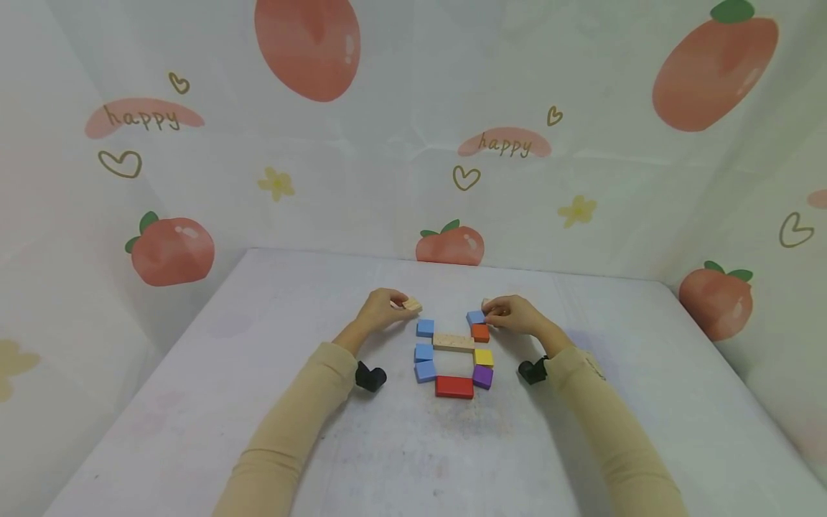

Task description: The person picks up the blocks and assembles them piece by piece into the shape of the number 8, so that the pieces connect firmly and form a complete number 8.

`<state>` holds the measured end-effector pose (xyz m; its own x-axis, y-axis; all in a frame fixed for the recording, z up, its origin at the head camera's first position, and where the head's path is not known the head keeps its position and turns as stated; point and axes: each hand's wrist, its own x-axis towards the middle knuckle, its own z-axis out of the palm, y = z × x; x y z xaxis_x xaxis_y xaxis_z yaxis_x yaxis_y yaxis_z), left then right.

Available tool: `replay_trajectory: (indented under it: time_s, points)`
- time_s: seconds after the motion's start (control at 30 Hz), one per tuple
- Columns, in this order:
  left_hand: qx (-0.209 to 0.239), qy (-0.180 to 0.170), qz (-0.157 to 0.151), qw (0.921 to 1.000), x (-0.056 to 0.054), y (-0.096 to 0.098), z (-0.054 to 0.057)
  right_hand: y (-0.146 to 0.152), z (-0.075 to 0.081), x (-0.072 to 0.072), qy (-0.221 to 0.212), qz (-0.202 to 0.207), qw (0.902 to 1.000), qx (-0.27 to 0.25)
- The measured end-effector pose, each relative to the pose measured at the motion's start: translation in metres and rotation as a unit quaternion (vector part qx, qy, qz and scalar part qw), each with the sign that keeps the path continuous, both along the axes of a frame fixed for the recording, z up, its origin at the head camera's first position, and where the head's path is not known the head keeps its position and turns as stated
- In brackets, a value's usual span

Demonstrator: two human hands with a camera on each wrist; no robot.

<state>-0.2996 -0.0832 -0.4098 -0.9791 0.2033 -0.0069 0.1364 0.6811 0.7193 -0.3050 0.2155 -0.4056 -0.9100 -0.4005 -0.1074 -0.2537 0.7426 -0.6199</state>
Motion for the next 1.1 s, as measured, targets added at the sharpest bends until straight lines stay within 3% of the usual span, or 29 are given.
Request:
replay_trajectory:
  time_s: [0.27,0.33,0.57,0.73,0.9,1.03,1.07,1.1]
  points:
    - [-0.004,-0.006,-0.042,0.9991,-0.005,0.004,0.0,0.001,-0.001,-0.001,-0.004,0.0,1.0,-0.002]
    - [-0.004,0.011,-0.056,0.9984,-0.009,0.004,-0.004,0.001,-0.002,-0.001,-0.004,0.0,1.0,-0.003]
    - [-0.018,-0.01,-0.056,0.9982,-0.007,0.009,-0.001,0.001,-0.001,0.0,-0.008,-0.003,1.0,-0.003]
    - [-0.035,0.008,-0.074,0.9966,-0.005,0.01,-0.002,0.0,-0.001,0.0,-0.009,-0.005,0.9999,-0.002]
    - [-0.049,0.002,-0.09,0.9947,-0.008,0.009,-0.004,-0.001,0.001,0.002,-0.011,-0.007,0.9999,0.001]
    - [-0.056,0.018,-0.125,0.9904,-0.023,0.004,-0.018,-0.001,0.002,0.002,-0.009,-0.005,0.9999,-0.004]
    - [-0.046,0.041,-0.141,0.9881,-0.034,0.001,-0.031,-0.001,0.002,0.002,-0.009,-0.005,0.9999,-0.005]
    - [-0.049,0.048,-0.148,0.9866,-0.037,0.0,-0.034,-0.001,0.002,0.002,-0.009,-0.005,0.9999,-0.006]
